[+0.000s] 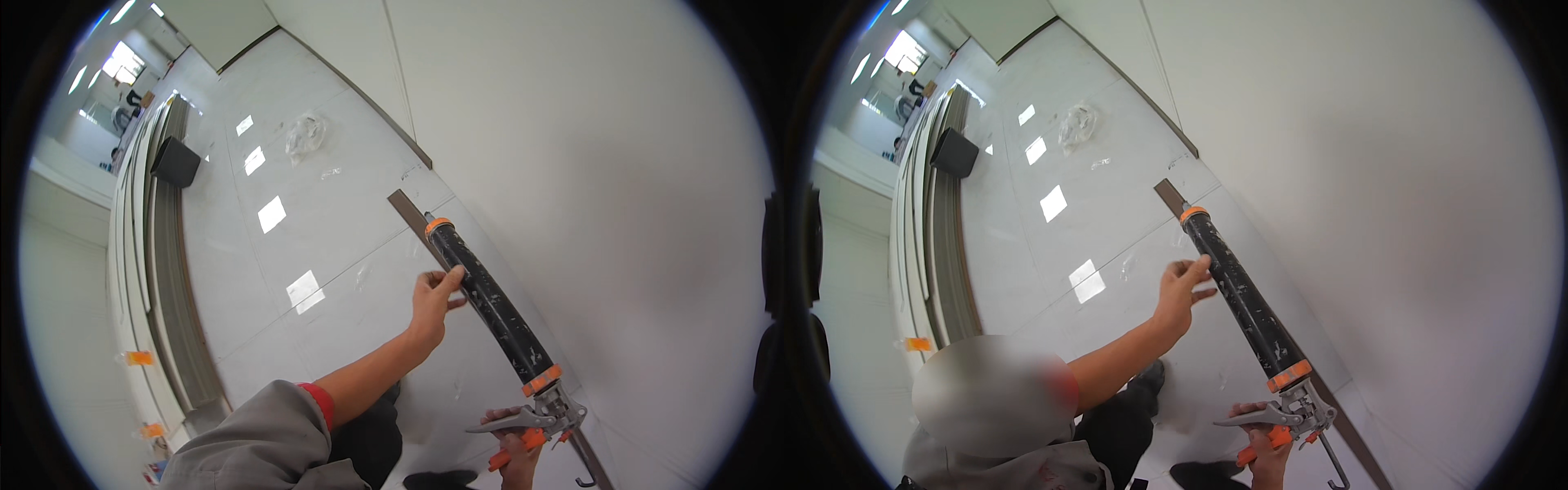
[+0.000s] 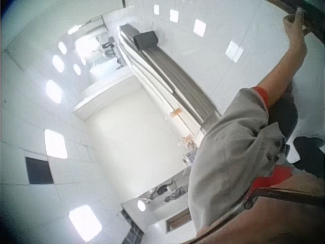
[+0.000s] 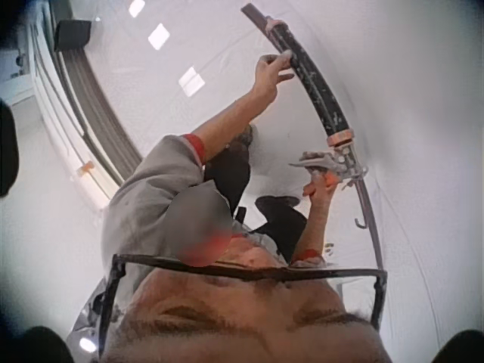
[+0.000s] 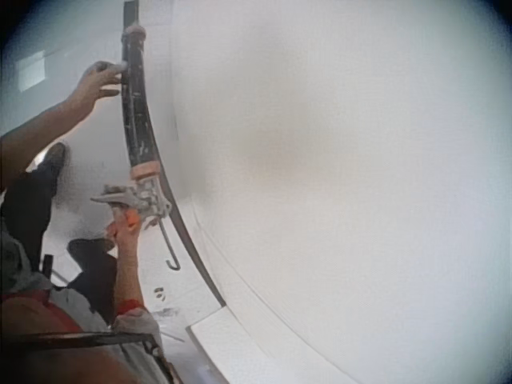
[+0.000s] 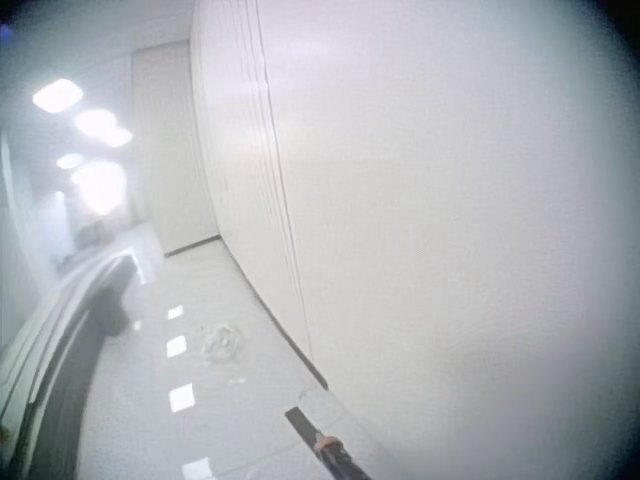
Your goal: The person kneels on the floor and installs a long wooden trim piece along the base of a wall. They unpack small metal fasteners, place them on the trim, wipe the trim with a cloth, and then use a caulking gun to apply adhesive along the trim before pressing it against the wall.
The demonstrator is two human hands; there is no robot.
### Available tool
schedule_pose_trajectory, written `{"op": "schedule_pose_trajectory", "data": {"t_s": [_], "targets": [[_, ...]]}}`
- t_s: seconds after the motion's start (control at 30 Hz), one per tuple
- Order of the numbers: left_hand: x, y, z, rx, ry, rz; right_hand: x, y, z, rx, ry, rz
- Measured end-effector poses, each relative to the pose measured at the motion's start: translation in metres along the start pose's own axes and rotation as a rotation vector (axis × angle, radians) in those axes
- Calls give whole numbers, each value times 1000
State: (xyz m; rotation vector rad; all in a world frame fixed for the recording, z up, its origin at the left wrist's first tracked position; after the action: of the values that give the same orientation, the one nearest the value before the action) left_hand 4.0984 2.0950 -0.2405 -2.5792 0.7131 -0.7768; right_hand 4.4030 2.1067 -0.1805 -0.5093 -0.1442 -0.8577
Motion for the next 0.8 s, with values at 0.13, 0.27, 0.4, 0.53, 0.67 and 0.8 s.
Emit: {"op": "schedule_pose_trajectory", "data": {"t_s": [0.13,0.27,0.4,0.53,0.67,0.8], "targets": [[-60,37,56,176,57,253,-49,3,-60,42,65,94],[-121,59,93,322,-38,262,-99,8,-96,67,131,176],[-119,78,70,411,-38,250,-92,-42,-78,99,99,210],[-89,81,14,499,55,274,-51,-111,-38,178,102,162],[-114,82,-12,514,81,267,-82,-138,-18,185,79,155],[-141,77,1,471,139,256,-108,-133,-17,168,68,120]]}}
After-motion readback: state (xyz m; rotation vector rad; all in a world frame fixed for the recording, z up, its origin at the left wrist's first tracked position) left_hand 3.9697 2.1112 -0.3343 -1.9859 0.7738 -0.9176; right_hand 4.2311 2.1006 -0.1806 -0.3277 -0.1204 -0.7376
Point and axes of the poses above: each hand's wrist, its own x-axis away from the middle knuckle, its own y-axis out of the back of the hand, z = x × y, the point moved 5 cm from there along -x, towards the middle knuckle, and after that the axes turned 3 degrees about z, right-handed, at the moved point
